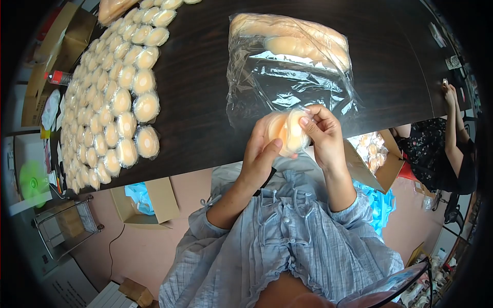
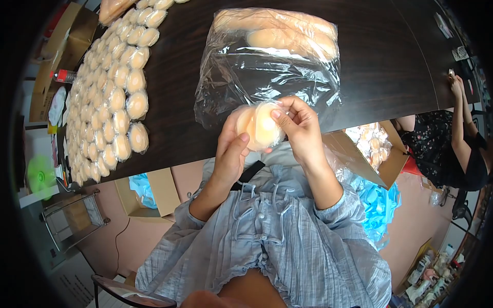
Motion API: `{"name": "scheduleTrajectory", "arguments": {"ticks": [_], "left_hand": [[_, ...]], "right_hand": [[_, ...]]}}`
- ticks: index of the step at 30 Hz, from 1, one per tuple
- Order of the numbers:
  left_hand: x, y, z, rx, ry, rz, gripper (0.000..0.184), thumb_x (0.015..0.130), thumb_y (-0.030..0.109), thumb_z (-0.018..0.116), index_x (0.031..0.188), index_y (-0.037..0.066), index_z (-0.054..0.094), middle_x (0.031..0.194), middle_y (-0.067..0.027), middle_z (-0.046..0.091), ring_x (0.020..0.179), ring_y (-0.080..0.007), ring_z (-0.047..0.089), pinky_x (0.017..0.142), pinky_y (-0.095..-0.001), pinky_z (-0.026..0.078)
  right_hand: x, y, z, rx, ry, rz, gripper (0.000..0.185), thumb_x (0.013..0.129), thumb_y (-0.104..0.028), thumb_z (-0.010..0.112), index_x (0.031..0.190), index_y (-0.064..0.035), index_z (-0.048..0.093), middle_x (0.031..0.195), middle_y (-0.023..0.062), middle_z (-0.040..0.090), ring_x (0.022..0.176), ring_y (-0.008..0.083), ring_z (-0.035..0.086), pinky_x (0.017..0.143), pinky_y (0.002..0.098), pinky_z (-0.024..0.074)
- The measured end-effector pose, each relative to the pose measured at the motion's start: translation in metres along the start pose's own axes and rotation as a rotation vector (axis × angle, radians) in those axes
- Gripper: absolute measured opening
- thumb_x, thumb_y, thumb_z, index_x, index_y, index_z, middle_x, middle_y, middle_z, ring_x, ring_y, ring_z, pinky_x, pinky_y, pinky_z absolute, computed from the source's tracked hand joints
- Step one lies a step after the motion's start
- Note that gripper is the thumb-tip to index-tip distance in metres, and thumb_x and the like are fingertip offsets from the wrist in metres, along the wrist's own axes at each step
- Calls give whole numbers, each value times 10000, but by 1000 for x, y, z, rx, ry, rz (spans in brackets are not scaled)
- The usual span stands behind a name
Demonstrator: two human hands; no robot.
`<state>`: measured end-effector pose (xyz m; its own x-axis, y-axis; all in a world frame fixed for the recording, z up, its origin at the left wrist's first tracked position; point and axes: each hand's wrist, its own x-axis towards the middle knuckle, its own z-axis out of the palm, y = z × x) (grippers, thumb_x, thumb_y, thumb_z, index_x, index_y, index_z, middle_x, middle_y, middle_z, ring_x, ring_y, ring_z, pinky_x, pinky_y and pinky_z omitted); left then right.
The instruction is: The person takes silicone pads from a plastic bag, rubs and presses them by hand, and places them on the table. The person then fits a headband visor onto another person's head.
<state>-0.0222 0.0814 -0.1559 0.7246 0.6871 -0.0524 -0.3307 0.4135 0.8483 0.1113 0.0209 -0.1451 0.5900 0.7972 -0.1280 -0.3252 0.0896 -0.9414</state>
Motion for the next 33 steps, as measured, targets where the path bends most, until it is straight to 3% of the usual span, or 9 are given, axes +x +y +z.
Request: {"name": "scheduleTrajectory", "arguments": {"ticks": [6, 11, 15, 18, 20, 21, 24, 28, 33], "left_hand": [[2, 5, 3, 155, 45, -22, 423, 835, 45, 413, 1253, -6, 369, 1133, -167, 509, 956, -206, 530, 743, -265, 496], [3, -4, 0, 291, 52, 114, 388, 832, 40, 461, 1213, -5, 410, 1122, -153, 514, 958, -191, 525, 810, -258, 450], [-6, 14, -2, 478, 24, 62, 372, 826, 15, 447, 1197, 13, 409, 1117, -134, 522, 962, -207, 533, 850, -295, 422], [-16, 56, -9, 602, -11, 45, 368, 839, 84, 495, 1190, 11, 412, 1104, -124, 522, 962, -205, 530, 826, -288, 429], [-19, 102, -24, 924, -69, 96, 391, 842, 163, 531, 1181, 8, 413, 1059, -111, 534, 946, -198, 535, 804, -277, 436], [-10, 127, -29, 856, 12, 147, 420, 835, 216, 552, 1174, 8, 417, 1013, -101, 544, 894, -190, 552, 770, -270, 451], [70, 195, -46, 859, 272, 154, 315, 858, 109, 513, 1144, -11, 458, 991, -132, 571, 841, -151, 564, 721, -230, 470], [221, 197, -138, 990, 324, 21, 369, 797, -18, 548, 1161, -35, 488, 965, -119, 596, 830, -167, 577, 722, -235, 475], [334, 163, -196, 1333, 431, 35, 311, 743, 40, 642, 1032, -36, 556, 944, -152, 612, 825, -257, 600, 749, -314, 485]], "right_hand": [[-1, 0, -4, -9, -45, 11, 123, 812, 33, 584, 927, -10, 589, 757, 20, 542, 628, 37, 436, 541, 138, 371], [-7, 4, -1, -56, -142, -27, 131, 804, 20, 605, 929, -7, 580, 850, 71, 556, 718, 95, 514, 629, 169, 421], [-9, -4, 15, 203, -63, 4, 153, 822, -14, 594, 971, -9, 563, 896, 100, 566, 754, 125, 547, 645, 191, 441], [-4, -14, 12, 384, -126, 84, 169, 832, -20, 575, 999, -13, 551, 904, 109, 569, 767, 138, 558, 655, 195, 447], [6, -19, 3, 550, -168, 175, 185, 843, -26, 555, 1027, -17, 538, 913, 119, 573, 781, 152, 569, 664, 198, 453], [10, -17, 0, 562, -173, 171, 185, 843, -26, 555, 1027, -17, 538, 913, 119, 573, 781, 152, 569, 664, 198, 453], [27, -4, -11, 468, -234, 202, 215, 852, -8, 520, 1067, -20, 519, 912, 119, 572, 786, 159, 572, 681, 202, 460], [37, -11, -2, 311, -175, 219, 236, 847, 12, 500, 1081, -11, 514, 912, 111, 571, 793, 170, 573, 699, 209, 463], [53, -25, 1, -44, -131, 143, 255, 827, 47, 484, 1074, 1, 525, 914, 92, 571, 798, 181, 570, 720, 225, 464]]}}
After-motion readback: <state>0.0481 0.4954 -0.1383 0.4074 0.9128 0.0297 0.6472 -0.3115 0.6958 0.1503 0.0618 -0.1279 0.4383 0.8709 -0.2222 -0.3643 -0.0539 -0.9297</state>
